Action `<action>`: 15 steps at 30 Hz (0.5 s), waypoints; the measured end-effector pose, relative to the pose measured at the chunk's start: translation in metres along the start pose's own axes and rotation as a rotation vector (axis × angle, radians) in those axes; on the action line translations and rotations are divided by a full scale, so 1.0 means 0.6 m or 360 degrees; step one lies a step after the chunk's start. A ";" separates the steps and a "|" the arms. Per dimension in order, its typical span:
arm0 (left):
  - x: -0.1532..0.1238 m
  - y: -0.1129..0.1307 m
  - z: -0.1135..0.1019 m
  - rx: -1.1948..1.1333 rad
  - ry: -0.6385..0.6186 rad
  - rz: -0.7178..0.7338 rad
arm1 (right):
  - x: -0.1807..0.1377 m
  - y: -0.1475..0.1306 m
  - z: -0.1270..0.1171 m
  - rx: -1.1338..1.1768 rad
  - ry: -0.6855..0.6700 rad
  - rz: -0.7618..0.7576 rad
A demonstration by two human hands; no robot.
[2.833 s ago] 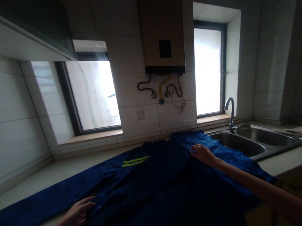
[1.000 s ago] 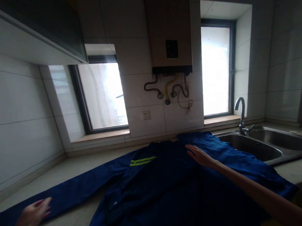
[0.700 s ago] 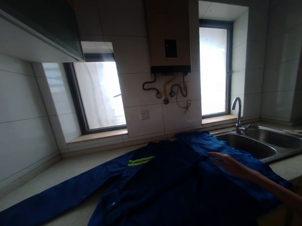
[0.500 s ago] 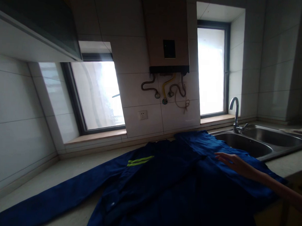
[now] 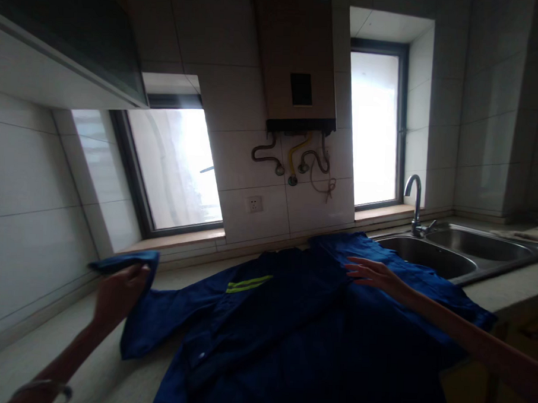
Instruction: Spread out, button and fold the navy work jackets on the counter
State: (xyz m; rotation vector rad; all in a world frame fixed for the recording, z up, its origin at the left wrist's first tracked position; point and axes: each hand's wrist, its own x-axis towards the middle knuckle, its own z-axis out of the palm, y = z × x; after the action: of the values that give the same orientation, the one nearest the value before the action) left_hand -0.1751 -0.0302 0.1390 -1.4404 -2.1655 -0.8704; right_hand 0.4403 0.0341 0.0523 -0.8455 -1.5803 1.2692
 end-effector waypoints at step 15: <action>-0.340 0.338 0.132 -0.0265 -0.0634 0.1740 | 0.021 0.116 0.199 0.1181 -0.0224 0.1029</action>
State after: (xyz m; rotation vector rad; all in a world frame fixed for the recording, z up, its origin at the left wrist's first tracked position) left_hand 0.0924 -0.0568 0.0097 -2.6052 -1.1316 -0.3487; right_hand 0.3218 0.0205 -0.0193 -0.7975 -0.8004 2.2207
